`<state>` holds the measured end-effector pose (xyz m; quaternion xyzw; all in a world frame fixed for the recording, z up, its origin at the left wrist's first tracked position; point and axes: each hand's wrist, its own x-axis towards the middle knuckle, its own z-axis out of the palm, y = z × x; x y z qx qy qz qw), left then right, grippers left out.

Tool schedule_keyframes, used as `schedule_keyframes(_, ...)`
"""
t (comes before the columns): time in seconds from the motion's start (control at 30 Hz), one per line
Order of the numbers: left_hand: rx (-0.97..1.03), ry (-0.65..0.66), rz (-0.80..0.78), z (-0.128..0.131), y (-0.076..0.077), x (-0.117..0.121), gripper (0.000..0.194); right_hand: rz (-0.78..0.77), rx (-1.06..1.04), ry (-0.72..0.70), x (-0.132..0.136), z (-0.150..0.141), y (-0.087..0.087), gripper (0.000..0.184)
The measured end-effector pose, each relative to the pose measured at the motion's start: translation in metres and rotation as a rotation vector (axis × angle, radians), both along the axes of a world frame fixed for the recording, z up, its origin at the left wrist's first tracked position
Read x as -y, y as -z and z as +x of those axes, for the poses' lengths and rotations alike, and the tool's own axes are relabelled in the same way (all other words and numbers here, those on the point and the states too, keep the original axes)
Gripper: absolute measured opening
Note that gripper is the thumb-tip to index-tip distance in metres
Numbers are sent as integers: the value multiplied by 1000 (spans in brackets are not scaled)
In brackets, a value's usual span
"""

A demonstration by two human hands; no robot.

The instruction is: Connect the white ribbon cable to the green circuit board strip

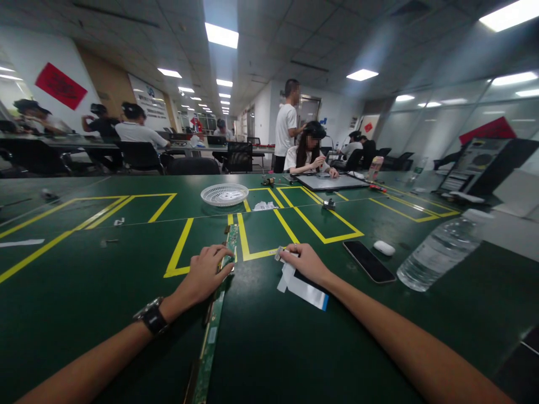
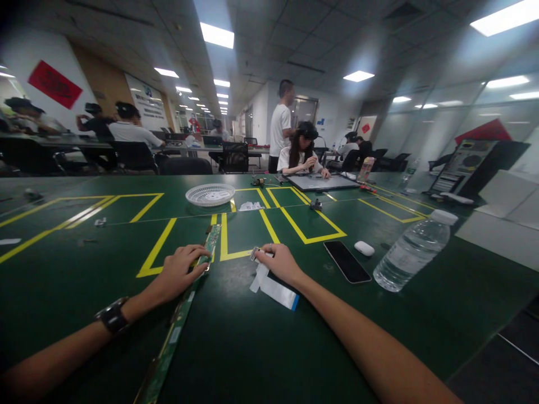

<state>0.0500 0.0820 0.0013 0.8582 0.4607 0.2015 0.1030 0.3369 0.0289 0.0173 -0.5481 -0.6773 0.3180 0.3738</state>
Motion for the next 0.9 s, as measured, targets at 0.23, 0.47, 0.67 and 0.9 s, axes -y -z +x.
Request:
schedule_keyframes(0.23,8,224,-48,-1,1,2,42,146,157,133,-13,22,7,35)
schedule_keyframes(0.47,18,99,54,-1,4,1,37,175,235,206,-17,32,9,30)
schedule_keyframes(0.67,-58,261,14,0,0,4,38,155,242,70,-9,20,4,26)
schedule_keyframes(0.9,0,219,-35,19,-1,19,40,70,204,6,3,-9,-1,25)
